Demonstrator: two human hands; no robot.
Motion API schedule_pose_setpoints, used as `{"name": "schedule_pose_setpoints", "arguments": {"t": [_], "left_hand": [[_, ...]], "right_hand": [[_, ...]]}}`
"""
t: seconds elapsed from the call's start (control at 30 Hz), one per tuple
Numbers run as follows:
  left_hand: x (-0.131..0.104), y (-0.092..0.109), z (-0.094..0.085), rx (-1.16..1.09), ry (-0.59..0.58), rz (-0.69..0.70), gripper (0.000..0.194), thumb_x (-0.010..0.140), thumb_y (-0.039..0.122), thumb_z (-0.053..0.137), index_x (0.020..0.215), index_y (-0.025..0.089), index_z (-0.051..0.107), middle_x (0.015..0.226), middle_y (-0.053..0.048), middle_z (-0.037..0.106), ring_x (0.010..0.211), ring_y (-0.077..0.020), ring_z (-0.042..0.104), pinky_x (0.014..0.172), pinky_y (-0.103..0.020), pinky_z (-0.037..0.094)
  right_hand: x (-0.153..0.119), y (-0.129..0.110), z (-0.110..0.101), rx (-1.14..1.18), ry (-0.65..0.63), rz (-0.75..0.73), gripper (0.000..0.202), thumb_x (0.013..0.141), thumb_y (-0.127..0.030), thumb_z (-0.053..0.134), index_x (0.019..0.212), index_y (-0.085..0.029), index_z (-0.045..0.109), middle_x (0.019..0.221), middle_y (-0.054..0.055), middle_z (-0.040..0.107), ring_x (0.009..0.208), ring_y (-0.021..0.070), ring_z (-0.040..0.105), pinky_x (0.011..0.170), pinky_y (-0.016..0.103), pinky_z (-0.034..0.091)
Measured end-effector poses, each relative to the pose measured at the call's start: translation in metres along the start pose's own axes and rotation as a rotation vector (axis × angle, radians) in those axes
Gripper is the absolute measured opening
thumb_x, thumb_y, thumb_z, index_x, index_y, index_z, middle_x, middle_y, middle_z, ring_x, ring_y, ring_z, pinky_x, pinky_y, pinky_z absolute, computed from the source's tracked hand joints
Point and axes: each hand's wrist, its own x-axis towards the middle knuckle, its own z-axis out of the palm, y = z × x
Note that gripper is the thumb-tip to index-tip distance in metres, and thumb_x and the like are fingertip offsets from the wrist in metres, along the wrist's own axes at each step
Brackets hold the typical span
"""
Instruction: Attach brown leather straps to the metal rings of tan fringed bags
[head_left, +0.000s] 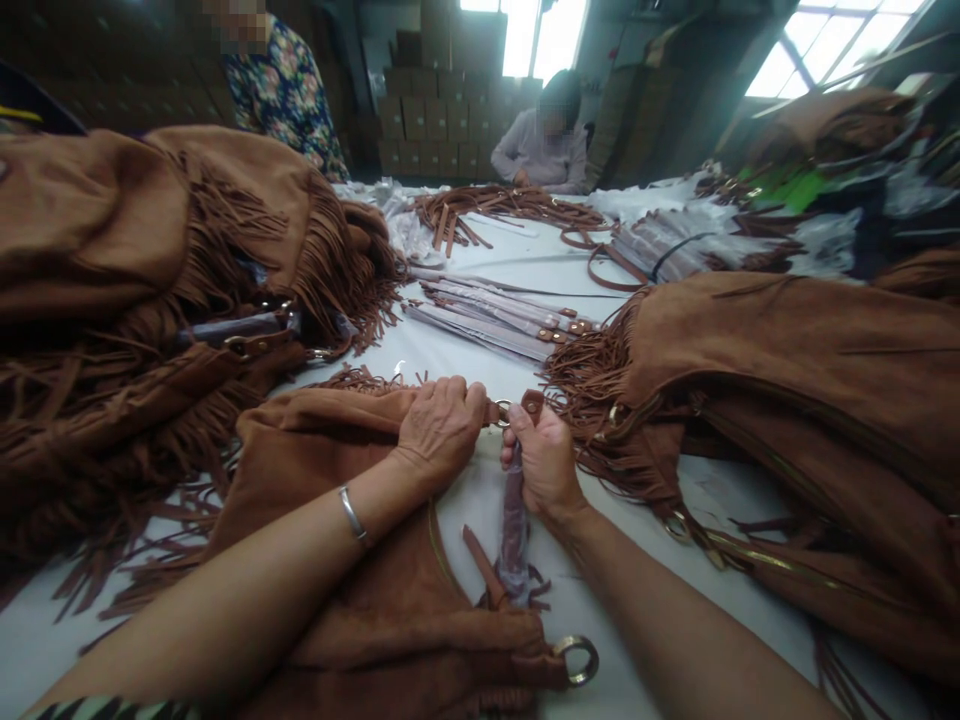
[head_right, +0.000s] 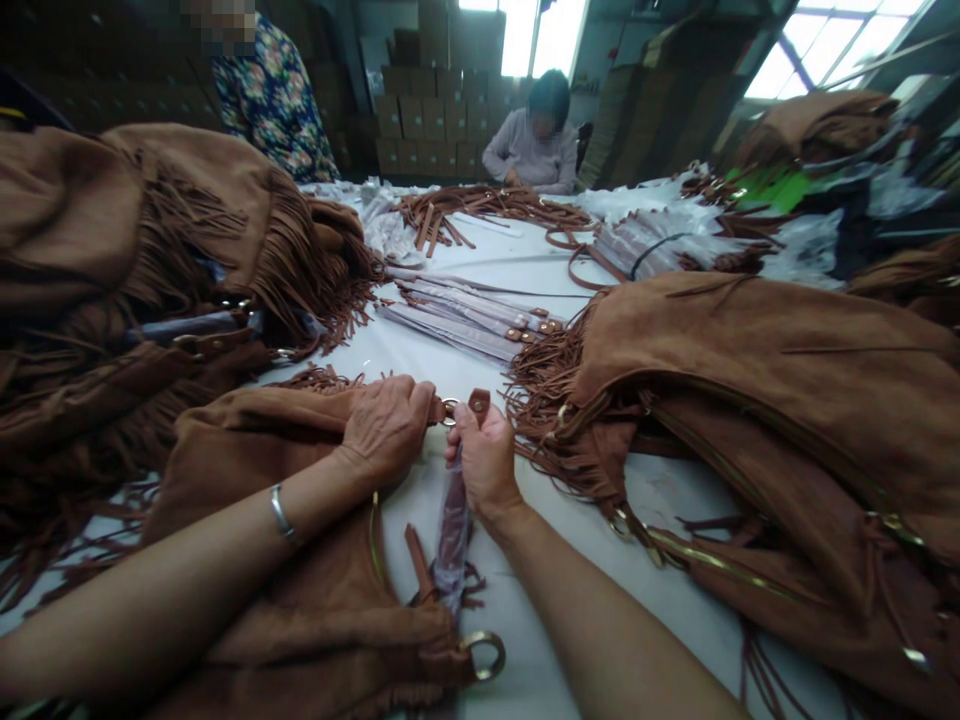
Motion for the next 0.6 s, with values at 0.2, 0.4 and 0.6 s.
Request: {"name": "schedule_pose_setpoints", "arguments": {"t": [0.2, 0.4, 0.6], "left_hand": [[-0.003, -0.001, 0.004, 0.032, 0.091, 0.034, 0.015, 0.090, 0.021, 0.038, 0.091, 0.017, 0.053, 0.080, -0.008, 0.051, 0.075, -0.0242, 0.049, 0.070, -0.036, 0.035], [-0.004, -0.007, 0.005, 0.012, 0.081, 0.210, 0.014, 0.091, 0.024, 0.040, 0.088, 0.018, 0.052, 0.080, -0.006, 0.051, 0.076, -0.0234, 0.049, 0.070, -0.035, 0.035], [-0.003, -0.007, 0.004, 0.015, 0.134, 0.068, 0.015, 0.090, 0.025, 0.040, 0.089, 0.017, 0.053, 0.079, -0.007, 0.051, 0.075, -0.0234, 0.049, 0.070, -0.035, 0.035]], "right_hand": [[0.004, -0.009, -0.009, 0.061, -0.157, 0.177, 0.035, 0.071, -0.045, 0.067, 0.077, -0.018, 0.046, 0.048, -0.009, 0.048, 0.033, 0.0039, 0.039, 0.031, 0.014, 0.034], [0.019, -0.024, -0.031, -0.134, -0.419, 0.302, 0.036, 0.068, -0.044, 0.071, 0.070, -0.016, 0.049, 0.041, -0.009, 0.044, 0.028, 0.0029, 0.034, 0.027, 0.013, 0.026], [-0.002, -0.001, -0.004, 0.050, -0.037, -0.035, 0.031, 0.074, -0.043, 0.066, 0.076, -0.018, 0.048, 0.046, -0.010, 0.047, 0.033, 0.0040, 0.040, 0.031, 0.014, 0.034]]}}
